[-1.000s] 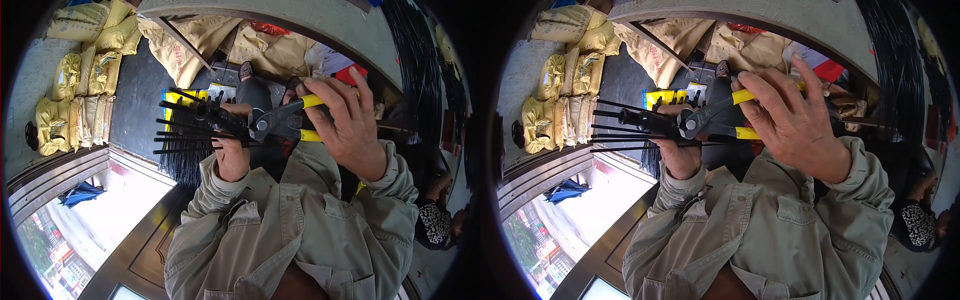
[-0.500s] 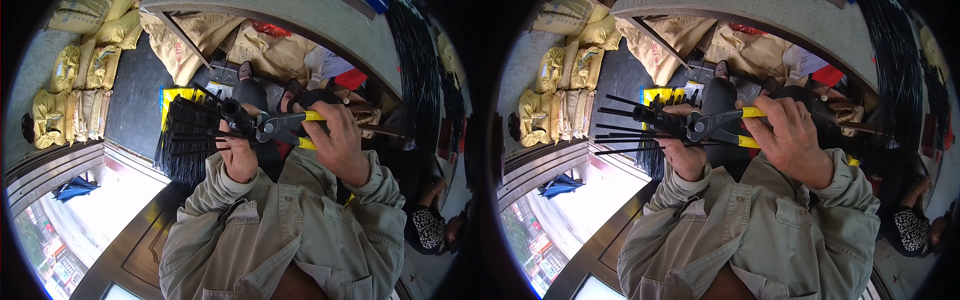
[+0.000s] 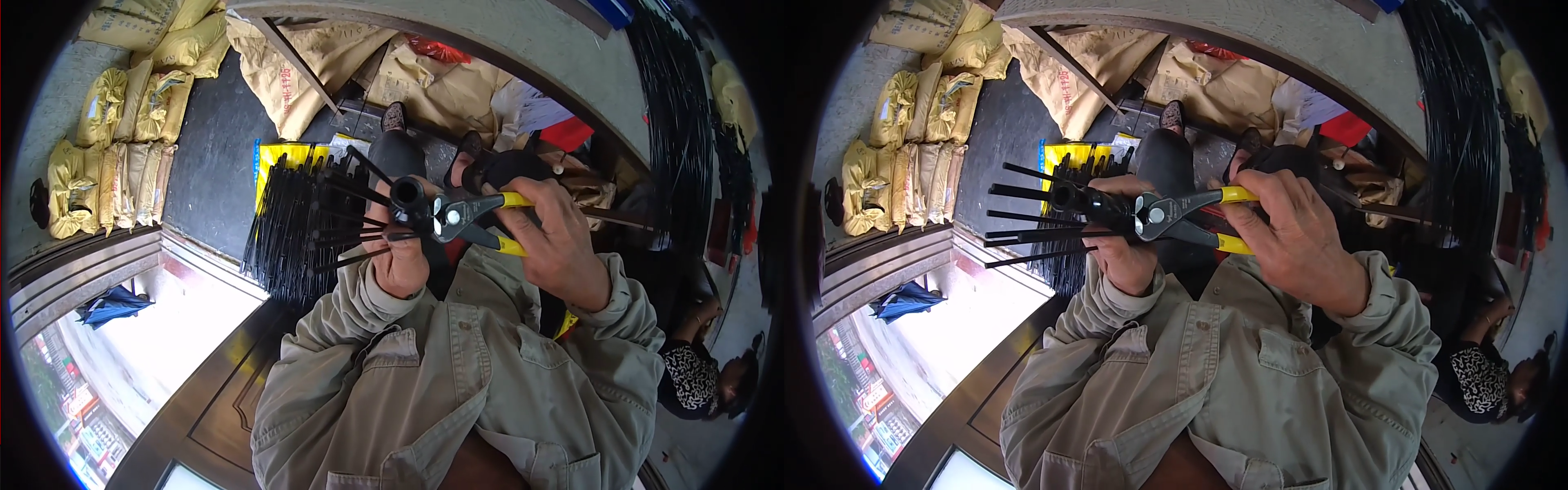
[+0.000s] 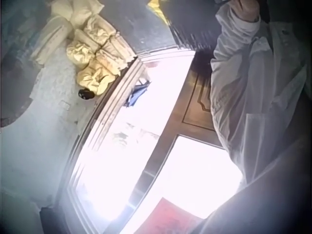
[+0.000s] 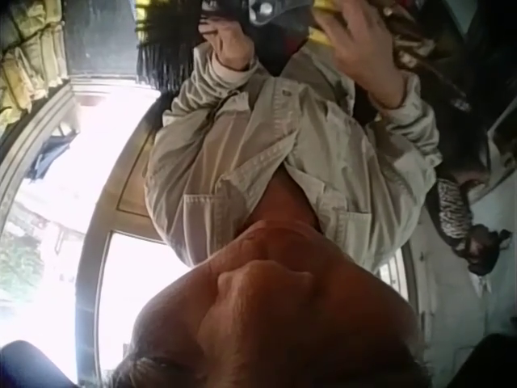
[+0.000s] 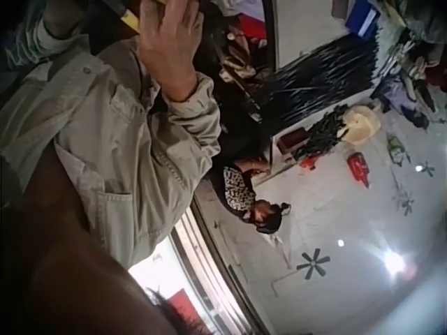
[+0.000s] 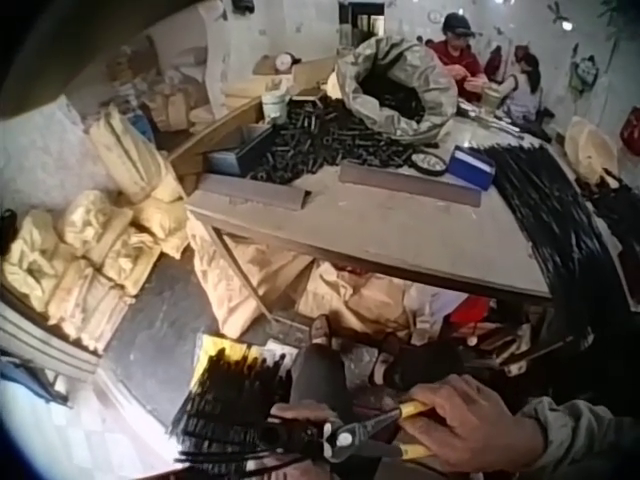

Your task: The recorder bundles wires together and attaches them to a plastic base using pliers and a hammer for manual assembly.

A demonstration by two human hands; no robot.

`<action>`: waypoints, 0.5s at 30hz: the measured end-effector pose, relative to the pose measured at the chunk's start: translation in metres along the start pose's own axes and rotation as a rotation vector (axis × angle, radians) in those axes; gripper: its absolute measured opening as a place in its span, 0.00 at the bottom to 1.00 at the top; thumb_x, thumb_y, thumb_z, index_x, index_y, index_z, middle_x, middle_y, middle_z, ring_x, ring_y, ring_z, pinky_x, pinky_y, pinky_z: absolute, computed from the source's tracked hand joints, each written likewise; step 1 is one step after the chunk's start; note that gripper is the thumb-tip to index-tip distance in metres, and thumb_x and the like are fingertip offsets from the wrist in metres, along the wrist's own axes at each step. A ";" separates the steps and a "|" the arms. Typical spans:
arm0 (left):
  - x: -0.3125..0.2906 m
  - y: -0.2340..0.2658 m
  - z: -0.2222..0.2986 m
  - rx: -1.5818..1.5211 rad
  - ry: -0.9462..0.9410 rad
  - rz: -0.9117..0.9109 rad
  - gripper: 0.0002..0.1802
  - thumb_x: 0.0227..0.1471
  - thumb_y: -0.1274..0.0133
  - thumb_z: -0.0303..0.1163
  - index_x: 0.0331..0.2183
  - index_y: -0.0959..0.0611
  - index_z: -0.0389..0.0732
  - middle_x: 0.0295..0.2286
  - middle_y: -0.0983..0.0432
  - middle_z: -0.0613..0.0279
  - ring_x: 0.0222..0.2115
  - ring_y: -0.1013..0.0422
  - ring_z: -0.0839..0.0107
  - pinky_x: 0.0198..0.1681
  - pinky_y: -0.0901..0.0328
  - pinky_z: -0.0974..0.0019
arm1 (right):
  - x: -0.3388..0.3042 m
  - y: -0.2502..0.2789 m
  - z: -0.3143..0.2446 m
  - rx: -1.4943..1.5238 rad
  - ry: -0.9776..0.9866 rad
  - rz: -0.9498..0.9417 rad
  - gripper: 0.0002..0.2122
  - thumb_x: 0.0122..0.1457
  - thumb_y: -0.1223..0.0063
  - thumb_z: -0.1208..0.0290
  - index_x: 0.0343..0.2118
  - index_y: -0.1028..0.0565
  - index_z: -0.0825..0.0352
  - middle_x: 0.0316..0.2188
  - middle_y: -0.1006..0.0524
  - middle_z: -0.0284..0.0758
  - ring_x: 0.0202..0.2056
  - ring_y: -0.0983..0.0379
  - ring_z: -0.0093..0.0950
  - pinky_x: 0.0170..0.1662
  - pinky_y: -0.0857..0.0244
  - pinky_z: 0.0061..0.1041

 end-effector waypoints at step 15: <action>0.000 -0.002 0.002 -0.063 -0.007 -0.023 0.37 0.47 0.60 0.65 0.31 0.30 0.34 0.26 0.32 0.58 0.26 0.35 0.75 0.31 0.38 0.73 | 0.011 0.012 -0.003 -0.093 0.048 -0.055 0.13 0.41 0.51 0.85 0.35 0.28 0.74 0.37 0.33 0.43 0.37 0.33 0.39 0.40 0.38 0.36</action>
Point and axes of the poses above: each hand's wrist, its own x-axis towards the middle knuckle, its own y-axis out of the back of the hand, z = x × y, the point moved 4 cm from there along x, towards the middle knuckle
